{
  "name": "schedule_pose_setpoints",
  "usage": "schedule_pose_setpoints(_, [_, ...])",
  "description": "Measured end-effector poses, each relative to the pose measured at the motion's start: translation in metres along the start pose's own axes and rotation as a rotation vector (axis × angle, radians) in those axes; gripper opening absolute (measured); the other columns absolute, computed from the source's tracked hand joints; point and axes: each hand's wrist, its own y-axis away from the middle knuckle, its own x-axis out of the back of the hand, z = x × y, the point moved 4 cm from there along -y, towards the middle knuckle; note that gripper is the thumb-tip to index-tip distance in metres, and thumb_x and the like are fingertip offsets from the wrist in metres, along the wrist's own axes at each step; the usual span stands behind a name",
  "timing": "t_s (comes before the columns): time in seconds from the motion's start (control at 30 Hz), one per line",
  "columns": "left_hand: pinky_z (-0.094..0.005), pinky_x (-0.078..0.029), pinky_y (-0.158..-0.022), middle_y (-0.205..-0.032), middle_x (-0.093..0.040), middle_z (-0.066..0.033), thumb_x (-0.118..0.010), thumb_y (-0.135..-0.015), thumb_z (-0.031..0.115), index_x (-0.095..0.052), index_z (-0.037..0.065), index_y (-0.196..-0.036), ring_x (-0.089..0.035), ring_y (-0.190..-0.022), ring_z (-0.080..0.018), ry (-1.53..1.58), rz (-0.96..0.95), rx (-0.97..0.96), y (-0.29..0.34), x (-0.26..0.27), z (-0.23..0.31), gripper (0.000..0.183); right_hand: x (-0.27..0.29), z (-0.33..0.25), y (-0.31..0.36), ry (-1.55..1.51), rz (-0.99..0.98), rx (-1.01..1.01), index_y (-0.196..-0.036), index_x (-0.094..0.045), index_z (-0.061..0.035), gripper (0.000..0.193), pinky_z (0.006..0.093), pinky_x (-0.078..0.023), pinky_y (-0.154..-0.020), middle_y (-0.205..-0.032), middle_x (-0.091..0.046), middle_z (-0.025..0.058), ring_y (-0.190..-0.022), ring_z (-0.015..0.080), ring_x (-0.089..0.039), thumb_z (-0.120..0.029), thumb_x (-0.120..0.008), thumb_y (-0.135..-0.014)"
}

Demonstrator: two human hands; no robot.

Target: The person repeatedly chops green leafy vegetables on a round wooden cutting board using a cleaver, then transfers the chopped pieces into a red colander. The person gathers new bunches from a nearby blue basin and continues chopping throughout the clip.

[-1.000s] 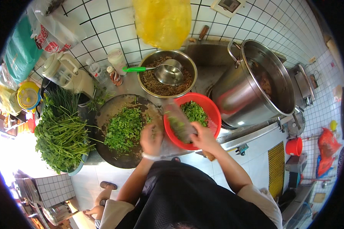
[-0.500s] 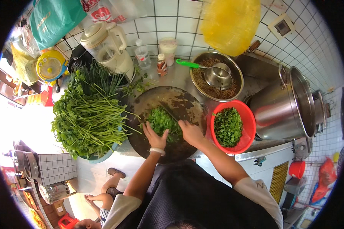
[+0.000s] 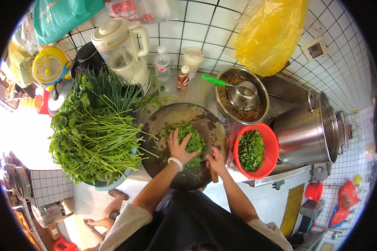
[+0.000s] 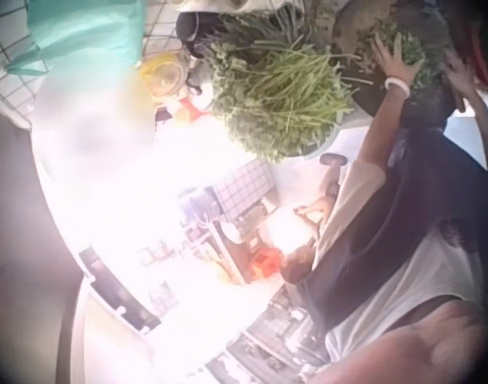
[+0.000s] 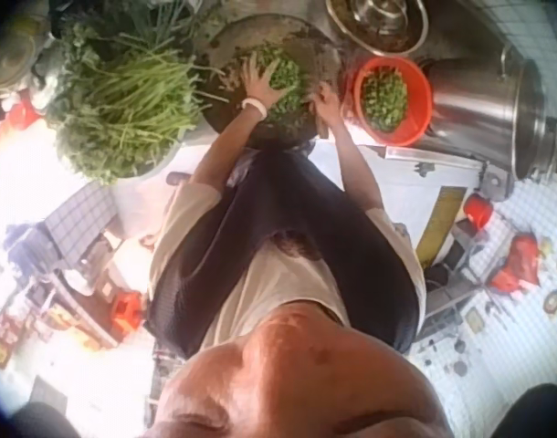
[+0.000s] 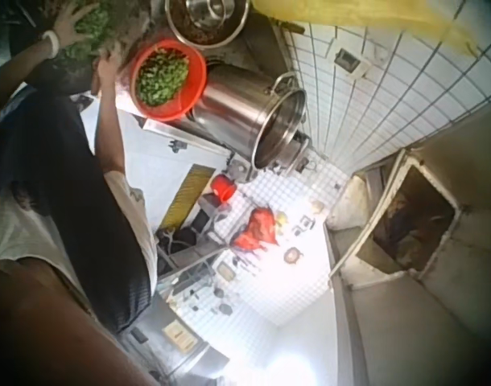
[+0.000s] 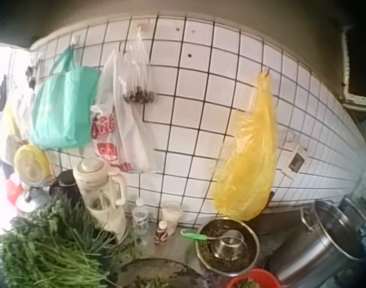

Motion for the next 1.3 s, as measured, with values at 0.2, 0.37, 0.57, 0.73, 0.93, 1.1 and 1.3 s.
schedule_pose_setpoints(0.2, [-0.0534,-0.029,-0.104,-0.141,-0.030,-0.0204,-0.081,-0.053,0.022,-0.060,0.014,-0.112,-0.028,-0.128,-0.0455,0.201,0.230,0.036,0.009,-0.006,0.009,0.063,-0.037,0.005,0.014,-0.071,-0.023,0.037,-0.130,-0.033,0.0025,0.043,0.0277,-0.041,-0.042,-0.073,-0.055,0.0093,-0.047,0.0141,-0.053,0.001,-0.046,-0.089])
schedule_pose_setpoints(0.37, [-0.0515,-0.031,-0.103,-0.140,-0.031,-0.0207,-0.080,-0.055,0.019,-0.059,0.013,-0.112,-0.031,-0.127,-0.0433,0.212,0.314,0.025,0.016,0.003,0.030,0.061,-0.031,-0.003,0.031,-0.124,-0.040,0.060,-0.131,-0.032,0.0030,0.043,0.0276,-0.041,-0.043,-0.074,-0.053,0.0082,-0.048,0.0140,-0.052,0.002,-0.045,-0.090])
schedule_pose_setpoints(0.57, [-0.0525,-0.032,-0.103,-0.138,-0.033,-0.0218,-0.080,-0.051,0.015,-0.061,0.013,-0.109,-0.031,-0.126,-0.0450,0.118,0.344,-0.058,0.020,0.013,0.071,0.061,-0.009,-0.002,0.045,-0.317,-0.130,0.046,-0.125,-0.038,-0.0004,0.036,0.0270,-0.042,-0.044,-0.078,-0.053,0.0077,-0.049,0.0142,-0.051,0.005,-0.042,-0.090])
schedule_pose_setpoints(0.73, [-0.0535,-0.031,-0.103,-0.137,-0.034,-0.0213,-0.080,-0.051,0.014,-0.062,0.012,-0.108,-0.032,-0.126,-0.0458,0.069,0.352,-0.138,0.015,0.019,0.131,0.060,0.029,-0.019,0.057,-0.414,-0.146,0.172,-0.122,-0.041,-0.0014,0.031,0.0266,-0.043,-0.045,-0.078,-0.052,0.0069,-0.049,0.0148,-0.052,0.005,-0.043,-0.091])
schedule_pose_setpoints(0.93, [-0.0547,-0.030,-0.103,-0.137,-0.034,-0.0211,-0.081,-0.052,0.019,-0.061,0.013,-0.109,-0.032,-0.126,-0.0451,0.186,0.420,-0.290,-0.002,-0.026,0.235,0.060,0.142,-0.058,0.093,-0.362,-0.007,0.289,-0.123,-0.042,-0.0017,0.032,0.0241,-0.042,-0.045,-0.084,-0.057,0.0066,-0.050,0.0114,-0.051,0.004,-0.044,-0.091])
schedule_pose_setpoints(1.1, [-0.0528,-0.029,-0.104,-0.138,-0.027,-0.0262,-0.083,-0.058,0.025,-0.047,0.011,-0.125,-0.031,-0.125,-0.0469,0.506,0.298,-0.145,0.007,-0.123,0.280,0.077,0.250,-0.059,0.117,0.136,0.182,0.273,-0.121,-0.045,-0.0013,0.035,0.0318,-0.047,-0.047,-0.075,-0.061,0.0124,-0.053,0.0202,-0.060,0.003,-0.047,-0.086])
schedule_pose_setpoints(1.3, [-0.0552,-0.020,-0.106,-0.140,-0.027,-0.0299,-0.077,-0.069,0.041,-0.029,0.008,-0.139,-0.024,-0.131,-0.0459,0.402,0.045,-0.013,0.022,-0.151,0.264,0.092,0.286,-0.055,0.122,0.918,0.498,0.345,-0.112,-0.049,0.0006,0.033,0.0519,-0.047,-0.062,-0.074,-0.059,0.0272,-0.071,0.0438,-0.060,0.000,-0.055,-0.079])
